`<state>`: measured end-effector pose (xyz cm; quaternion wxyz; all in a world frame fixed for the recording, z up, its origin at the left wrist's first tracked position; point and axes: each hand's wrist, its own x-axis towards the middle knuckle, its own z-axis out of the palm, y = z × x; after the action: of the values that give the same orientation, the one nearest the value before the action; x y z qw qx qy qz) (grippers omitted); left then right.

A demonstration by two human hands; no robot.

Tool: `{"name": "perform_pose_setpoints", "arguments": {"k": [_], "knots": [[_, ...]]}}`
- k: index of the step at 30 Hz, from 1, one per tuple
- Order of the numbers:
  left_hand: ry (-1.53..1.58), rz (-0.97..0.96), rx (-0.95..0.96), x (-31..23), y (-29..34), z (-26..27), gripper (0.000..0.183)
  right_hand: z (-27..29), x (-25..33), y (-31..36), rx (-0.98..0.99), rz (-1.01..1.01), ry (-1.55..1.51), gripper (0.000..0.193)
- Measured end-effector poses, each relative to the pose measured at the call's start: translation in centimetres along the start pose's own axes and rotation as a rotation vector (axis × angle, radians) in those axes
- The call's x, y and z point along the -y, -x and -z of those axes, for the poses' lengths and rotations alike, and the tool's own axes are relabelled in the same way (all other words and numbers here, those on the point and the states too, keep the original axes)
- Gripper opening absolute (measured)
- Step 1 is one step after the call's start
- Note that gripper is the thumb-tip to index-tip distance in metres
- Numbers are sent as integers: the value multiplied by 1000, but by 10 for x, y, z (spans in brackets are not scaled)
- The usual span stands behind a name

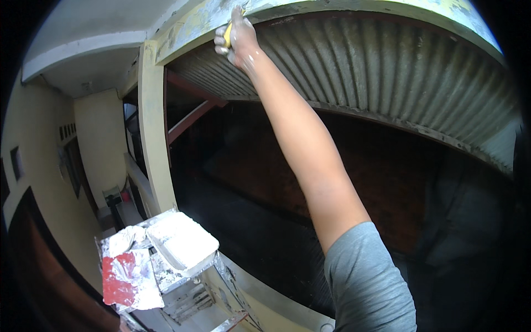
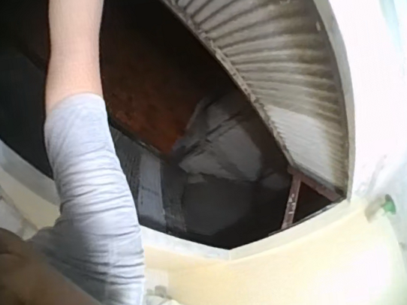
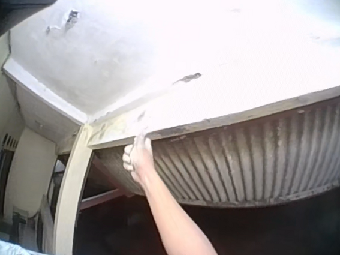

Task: The person applies white plaster to a ceiling beam using a putty knife and a hawk. The person repeatedly loads the putty knife with plaster from the hawk and scrapes it onto the beam to fill in gaps and smooth the surface.

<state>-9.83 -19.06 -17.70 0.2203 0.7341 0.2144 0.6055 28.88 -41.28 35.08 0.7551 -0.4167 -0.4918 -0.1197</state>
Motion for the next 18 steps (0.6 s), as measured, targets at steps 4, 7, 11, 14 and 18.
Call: {"name": "perform_pose_setpoints", "arguments": {"k": [4, 7, 11, 14, 18], "knots": [[90, 19, -80, 13, -7, -11, 45, 0, -10, 118, 69, 41, 408, 26], [226, 129, -4, 86, 34, -12, 57, 54, -42, 246, -103, 67, 573, 22], [143, 137, 84, 61, 30, -15, 59, 121, -85, 477, -734, -310, 414, 27], [183, 123, 163, 61, 28, -22, 58, 163, -103, 789, -1219, -956, 371, 33], [199, 332, 194, 58, 37, 0, 61, 127, -34, 971, -1405, -1329, 394, 46]]}}
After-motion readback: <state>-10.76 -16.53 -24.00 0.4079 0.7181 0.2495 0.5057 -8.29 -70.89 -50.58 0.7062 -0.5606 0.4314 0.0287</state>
